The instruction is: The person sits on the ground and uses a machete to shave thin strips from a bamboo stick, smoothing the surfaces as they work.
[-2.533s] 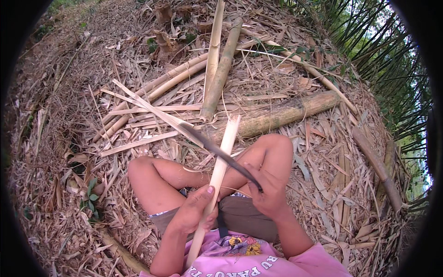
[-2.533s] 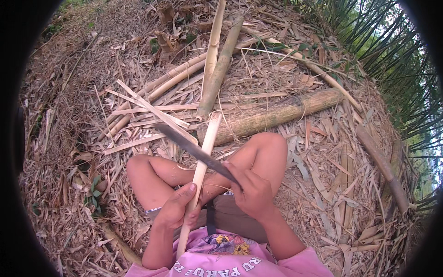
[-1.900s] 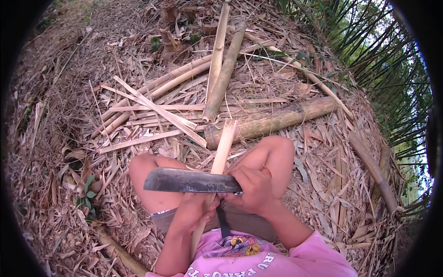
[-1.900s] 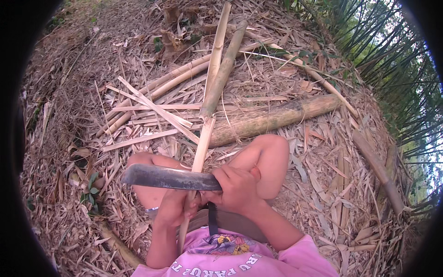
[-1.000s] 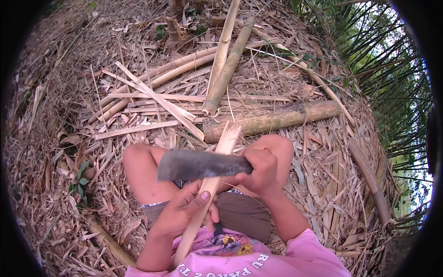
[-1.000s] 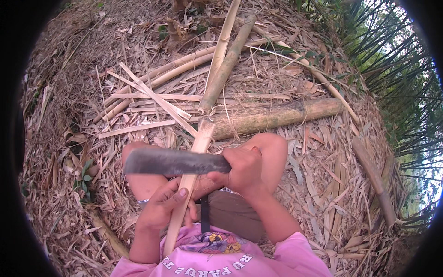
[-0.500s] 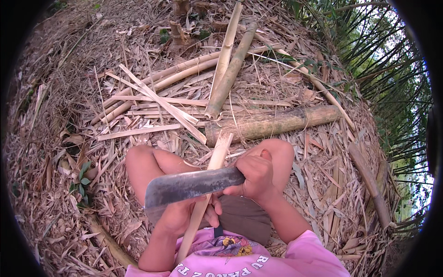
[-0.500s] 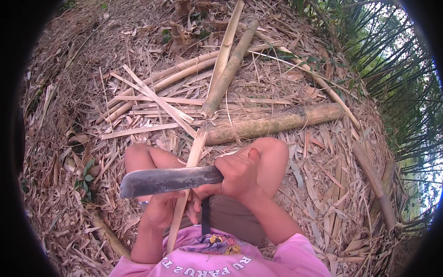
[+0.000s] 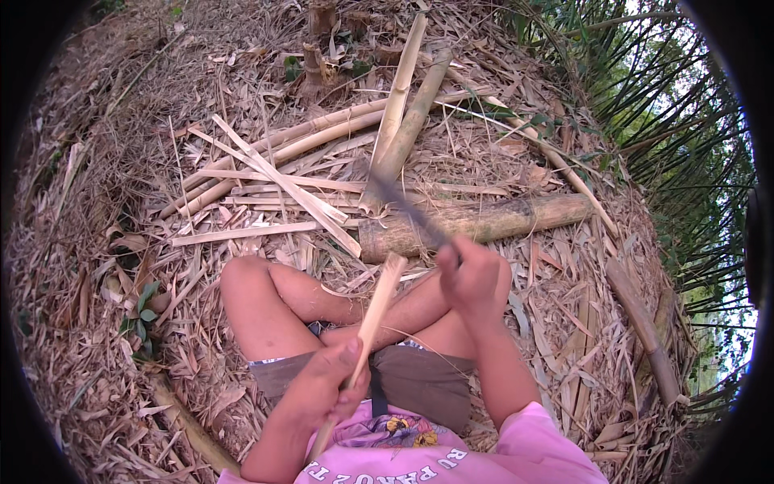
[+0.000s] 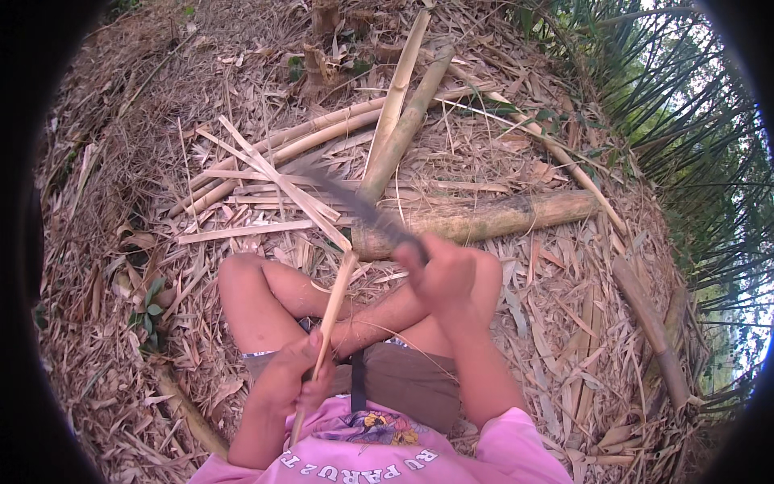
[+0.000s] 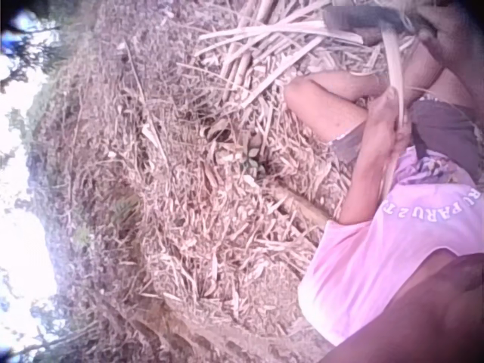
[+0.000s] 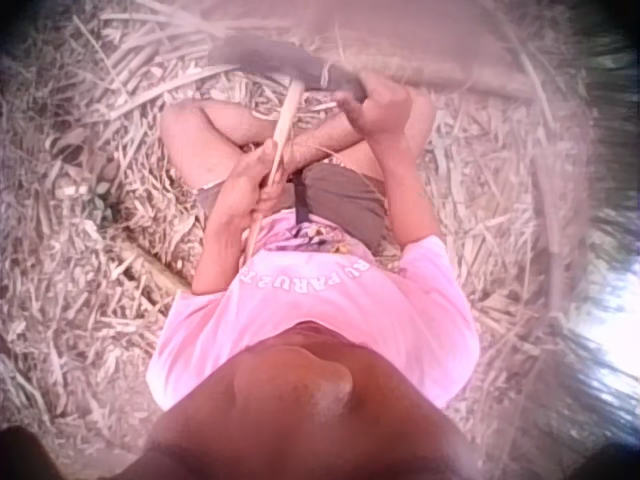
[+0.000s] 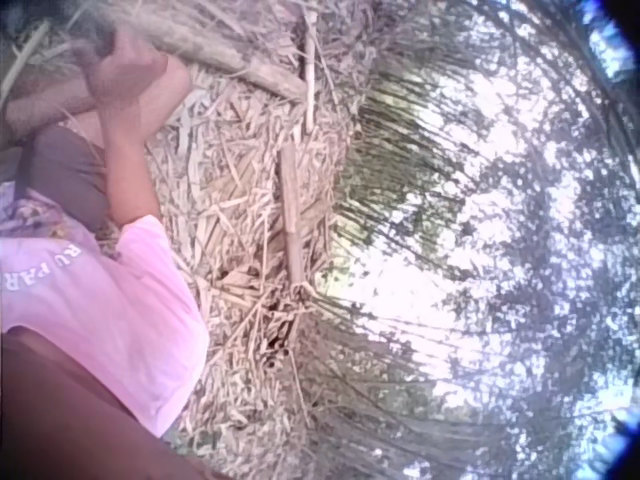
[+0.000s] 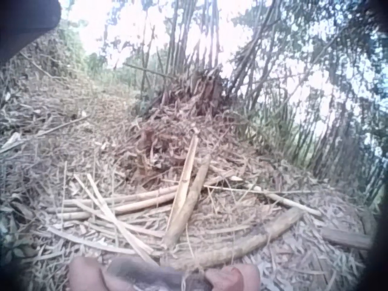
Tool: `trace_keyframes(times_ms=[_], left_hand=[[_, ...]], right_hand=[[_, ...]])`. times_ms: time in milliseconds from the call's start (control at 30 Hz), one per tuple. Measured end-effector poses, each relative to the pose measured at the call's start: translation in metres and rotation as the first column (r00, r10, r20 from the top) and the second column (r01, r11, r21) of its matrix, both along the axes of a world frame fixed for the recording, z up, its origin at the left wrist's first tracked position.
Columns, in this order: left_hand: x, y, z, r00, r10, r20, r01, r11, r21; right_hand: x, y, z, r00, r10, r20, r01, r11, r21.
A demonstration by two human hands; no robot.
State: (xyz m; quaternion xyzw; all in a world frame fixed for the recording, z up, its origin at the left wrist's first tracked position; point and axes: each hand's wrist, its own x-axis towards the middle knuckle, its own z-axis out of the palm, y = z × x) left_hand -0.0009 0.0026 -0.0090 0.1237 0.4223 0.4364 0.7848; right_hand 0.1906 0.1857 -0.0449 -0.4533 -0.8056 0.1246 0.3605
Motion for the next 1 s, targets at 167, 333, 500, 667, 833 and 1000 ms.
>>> trace_keyframes(times_ms=[167,333,500,667,833,1000], left_hand=[[-0.003,0.007,0.003,0.984,0.111,-0.136,-0.114,0.993,-0.012],[0.008,0.012,0.009,0.975,0.125,-0.186,-0.101,0.985,0.137],[0.007,0.008,0.0,0.986,0.068,-0.15,-0.053,0.994,0.099],[0.014,0.005,0.0,0.987,0.007,-0.159,0.009,0.995,0.099],[0.014,0.005,0.001,0.999,0.03,-0.032,-0.028,0.996,0.079],[0.015,-0.001,0.006,0.99,0.101,-0.1,-0.087,0.987,0.135]], right_hand=[[0.006,-0.013,-0.013,0.966,0.071,-0.248,-0.124,0.971,-0.205],[-0.006,-0.044,0.001,0.957,0.29,-0.024,-0.288,0.956,0.059],[-0.01,-0.052,0.007,0.952,0.297,0.08,-0.304,0.947,0.107],[-0.007,-0.04,0.017,0.936,0.338,0.102,-0.353,0.894,0.276],[0.005,-0.008,-0.005,0.99,0.089,0.106,-0.117,0.949,0.294],[0.04,0.065,0.014,0.914,-0.308,-0.264,0.198,0.907,-0.371]])
